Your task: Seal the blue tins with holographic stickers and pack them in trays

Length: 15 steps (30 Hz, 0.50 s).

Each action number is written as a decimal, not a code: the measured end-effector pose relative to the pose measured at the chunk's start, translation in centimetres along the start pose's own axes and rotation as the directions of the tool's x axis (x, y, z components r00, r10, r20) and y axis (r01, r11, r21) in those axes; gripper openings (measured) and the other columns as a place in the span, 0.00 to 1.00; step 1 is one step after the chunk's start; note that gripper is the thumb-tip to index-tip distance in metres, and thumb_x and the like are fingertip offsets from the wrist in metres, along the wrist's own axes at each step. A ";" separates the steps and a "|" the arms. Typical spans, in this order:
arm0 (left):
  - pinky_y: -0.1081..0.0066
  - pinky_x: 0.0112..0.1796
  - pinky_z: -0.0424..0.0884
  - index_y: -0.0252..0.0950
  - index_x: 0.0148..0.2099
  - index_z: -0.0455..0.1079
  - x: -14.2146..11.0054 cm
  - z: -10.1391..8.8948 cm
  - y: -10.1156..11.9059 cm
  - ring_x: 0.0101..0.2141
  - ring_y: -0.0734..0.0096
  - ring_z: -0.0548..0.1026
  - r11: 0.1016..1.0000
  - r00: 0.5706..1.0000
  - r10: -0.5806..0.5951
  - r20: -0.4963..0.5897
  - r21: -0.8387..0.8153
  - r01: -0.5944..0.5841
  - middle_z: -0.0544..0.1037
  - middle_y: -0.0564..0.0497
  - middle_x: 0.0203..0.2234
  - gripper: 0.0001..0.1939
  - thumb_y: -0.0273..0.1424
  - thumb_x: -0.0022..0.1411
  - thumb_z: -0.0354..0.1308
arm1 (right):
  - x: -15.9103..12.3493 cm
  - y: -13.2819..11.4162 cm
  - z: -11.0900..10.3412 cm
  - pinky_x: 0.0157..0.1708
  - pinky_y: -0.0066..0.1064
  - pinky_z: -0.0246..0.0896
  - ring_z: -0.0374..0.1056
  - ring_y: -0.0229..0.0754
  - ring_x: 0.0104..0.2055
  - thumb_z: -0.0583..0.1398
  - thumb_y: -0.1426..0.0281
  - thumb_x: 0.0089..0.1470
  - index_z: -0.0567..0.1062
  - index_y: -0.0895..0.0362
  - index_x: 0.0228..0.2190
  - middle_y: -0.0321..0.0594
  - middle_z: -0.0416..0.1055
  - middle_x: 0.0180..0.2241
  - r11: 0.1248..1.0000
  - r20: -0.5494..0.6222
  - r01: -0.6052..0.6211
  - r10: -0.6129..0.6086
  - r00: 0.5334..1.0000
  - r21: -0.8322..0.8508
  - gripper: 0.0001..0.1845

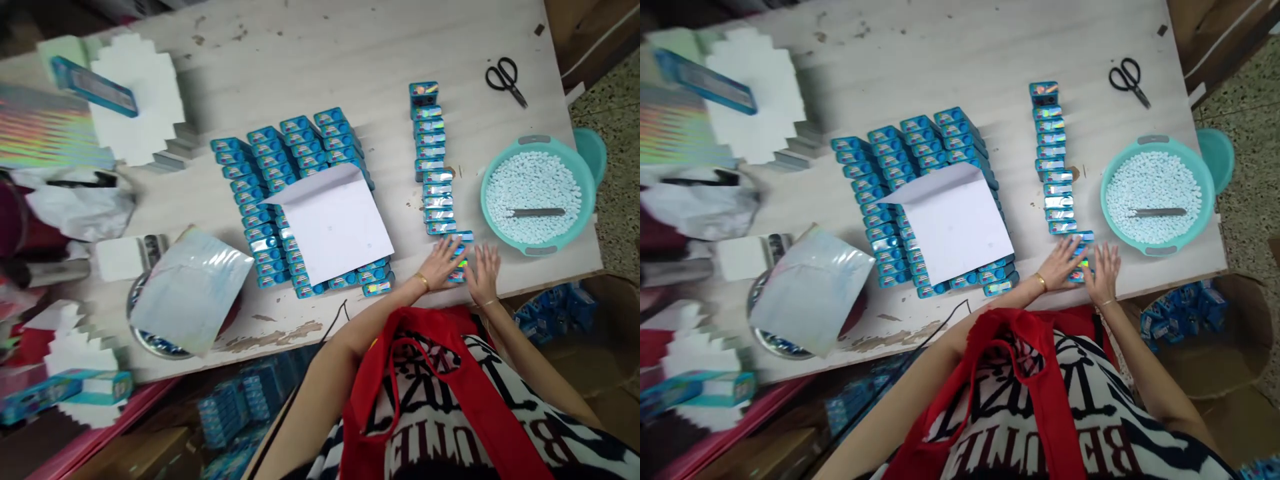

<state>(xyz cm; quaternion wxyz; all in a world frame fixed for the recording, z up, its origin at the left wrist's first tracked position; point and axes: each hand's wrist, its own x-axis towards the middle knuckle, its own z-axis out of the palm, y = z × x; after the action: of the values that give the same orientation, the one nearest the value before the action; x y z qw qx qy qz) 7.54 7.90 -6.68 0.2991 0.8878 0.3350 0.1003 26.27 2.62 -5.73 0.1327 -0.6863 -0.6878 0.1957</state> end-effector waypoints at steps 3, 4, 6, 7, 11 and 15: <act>0.42 0.68 0.47 0.35 0.73 0.53 -0.2 -2.9 -1.0 0.73 0.44 0.42 0.995 0.991 0.099 -0.089 0.019 -0.098 0.51 0.34 0.73 0.43 0.51 0.65 0.57 | 0.2 0.3 -1.0 0.68 0.70 0.36 0.28 0.63 0.77 0.52 0.58 0.67 0.49 0.56 0.71 0.56 0.44 0.73 0.999 -0.080 0.044 -0.044 0.996 0.005 0.38; 0.44 0.69 0.46 0.38 0.73 0.53 -1.0 -4.8 -2.4 0.74 0.50 0.43 0.996 0.984 0.088 -0.156 0.048 -0.081 0.53 0.37 0.73 0.38 0.49 0.68 0.53 | 0.5 0.0 -1.3 0.68 0.70 0.36 0.28 0.63 0.77 0.53 0.58 0.67 0.48 0.55 0.72 0.55 0.43 0.74 0.997 -0.102 0.078 -0.076 0.992 0.015 0.38; 0.46 0.70 0.43 0.41 0.73 0.53 -3.2 -9.7 -6.7 0.74 0.56 0.43 0.987 0.930 -0.077 -0.360 0.104 0.122 0.56 0.41 0.72 0.32 0.40 0.71 0.48 | 1.3 -1.3 -1.7 0.68 0.69 0.37 0.28 0.62 0.77 0.54 0.60 0.67 0.47 0.53 0.72 0.53 0.42 0.74 0.985 -0.121 0.164 -0.157 0.980 0.051 0.39; 0.45 0.70 0.41 0.40 0.74 0.52 -4.6 -12.5 -9.3 0.74 0.55 0.42 0.950 0.857 -0.219 -0.467 0.099 0.297 0.56 0.41 0.72 0.33 0.36 0.70 0.49 | 1.8 -2.3 -1.9 0.68 0.69 0.37 0.28 0.62 0.77 0.54 0.61 0.67 0.47 0.52 0.72 0.51 0.42 0.74 0.975 -0.117 0.211 -0.202 0.973 0.074 0.38; 0.35 0.67 0.39 0.31 0.70 0.58 -10.9 -22.3 -18.4 0.72 0.36 0.44 0.544 0.473 -0.683 -0.557 0.044 0.838 0.55 0.31 0.71 0.40 0.30 0.57 0.63 | 4.2 -6.8 -1.5 0.68 0.69 0.40 0.33 0.63 0.76 0.55 0.63 0.66 0.48 0.51 0.72 0.51 0.45 0.73 0.916 -0.113 0.373 -0.359 0.926 0.144 0.38; 0.50 0.57 0.67 0.33 0.50 0.76 -15.7 -26.8 -20.7 0.55 0.47 0.76 0.431 0.429 -0.826 -0.366 0.081 0.899 0.80 0.35 0.49 0.14 0.25 0.65 0.54 | 6.0 -9.3 -0.4 0.67 0.71 0.41 0.38 0.66 0.75 0.57 0.63 0.65 0.54 0.53 0.70 0.52 0.50 0.72 0.833 -0.156 0.518 -0.496 0.854 0.192 0.36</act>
<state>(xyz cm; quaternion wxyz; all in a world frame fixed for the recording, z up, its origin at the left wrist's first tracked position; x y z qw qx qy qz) -25.53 22.43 2.71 0.1376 0.5942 0.7924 0.0061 17.99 8.80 -1.65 0.2912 -0.4684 -0.8107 0.1963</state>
